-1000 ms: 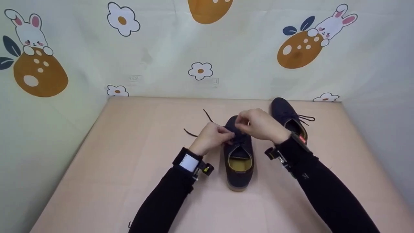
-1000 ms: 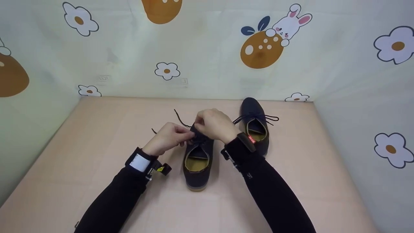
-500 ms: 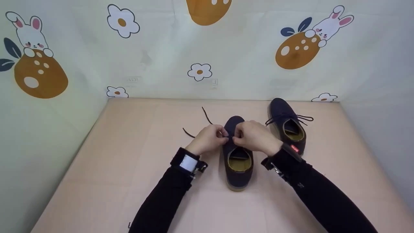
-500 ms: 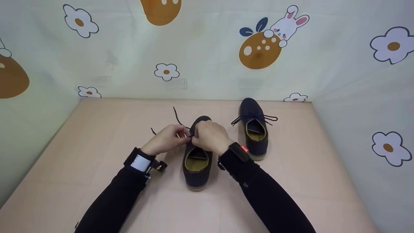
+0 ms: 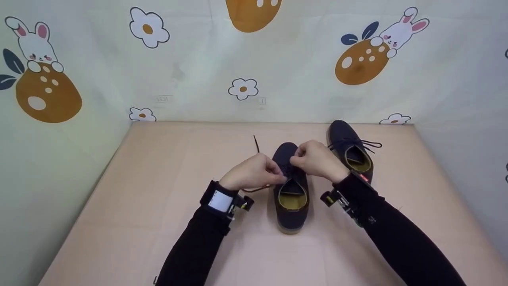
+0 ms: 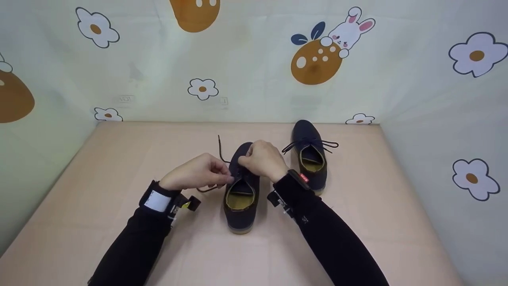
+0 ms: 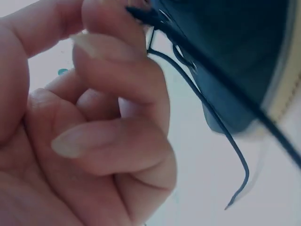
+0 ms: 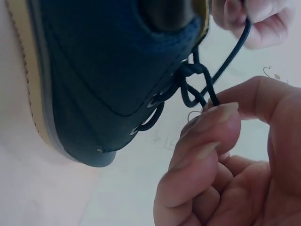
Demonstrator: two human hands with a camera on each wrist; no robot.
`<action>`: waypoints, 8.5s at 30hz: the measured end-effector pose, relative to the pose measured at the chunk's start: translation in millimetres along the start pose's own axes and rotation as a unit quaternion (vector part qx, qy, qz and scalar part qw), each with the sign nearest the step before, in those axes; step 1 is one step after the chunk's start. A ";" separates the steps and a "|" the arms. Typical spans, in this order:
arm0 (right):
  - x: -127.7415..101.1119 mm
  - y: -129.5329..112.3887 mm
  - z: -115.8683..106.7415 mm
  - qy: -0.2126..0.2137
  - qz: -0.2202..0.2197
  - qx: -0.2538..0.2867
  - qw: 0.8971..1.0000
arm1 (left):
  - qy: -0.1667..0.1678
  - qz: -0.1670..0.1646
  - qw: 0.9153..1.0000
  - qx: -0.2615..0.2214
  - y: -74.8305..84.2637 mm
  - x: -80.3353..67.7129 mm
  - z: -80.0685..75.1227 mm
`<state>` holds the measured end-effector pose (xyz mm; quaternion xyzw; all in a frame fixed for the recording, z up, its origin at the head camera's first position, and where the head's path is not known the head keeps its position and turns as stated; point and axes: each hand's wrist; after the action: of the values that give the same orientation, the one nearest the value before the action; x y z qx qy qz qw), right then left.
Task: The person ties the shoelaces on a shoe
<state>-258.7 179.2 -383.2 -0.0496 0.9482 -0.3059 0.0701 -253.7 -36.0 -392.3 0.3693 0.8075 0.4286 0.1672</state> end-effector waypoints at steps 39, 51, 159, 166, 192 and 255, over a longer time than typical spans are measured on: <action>-1.6 3.2 -17.5 -0.061 0.012 0.087 0.994 | 0.117 -0.043 0.986 -0.108 -1.2 11.5 20.4; -3.8 5.6 -14.5 -0.041 -0.001 0.089 0.995 | 0.184 -0.070 0.939 -0.282 -12.4 18.5 20.7; 3.6 14.9 -21.6 -0.237 -0.088 0.032 0.967 | 0.195 0.018 0.976 0.100 8.9 14.7 21.7; 3.7 14.0 -21.5 -0.253 -0.076 0.052 0.963 | 0.198 0.028 0.975 0.099 7.7 15.0 21.3; -15.8 20.5 -7.3 -0.003 -0.272 -0.143 0.951 | 0.204 0.056 0.974 0.080 3.4 15.9 22.6; -44.8 22.3 17.1 0.102 -0.109 0.089 0.985 | 0.160 -0.005 0.986 -0.054 -10.4 15.2 21.2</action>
<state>-212.9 193.6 -405.5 -0.1142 0.9084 -0.3981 -0.0567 -256.2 -16.5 -412.3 0.2825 0.8010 0.5246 0.0578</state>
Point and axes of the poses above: each hand's wrist, its own x-axis towards the middle knuckle, its own z-axis out of the palm, y = z × x, and after that the axes turned 8 degrees about z, right-handed
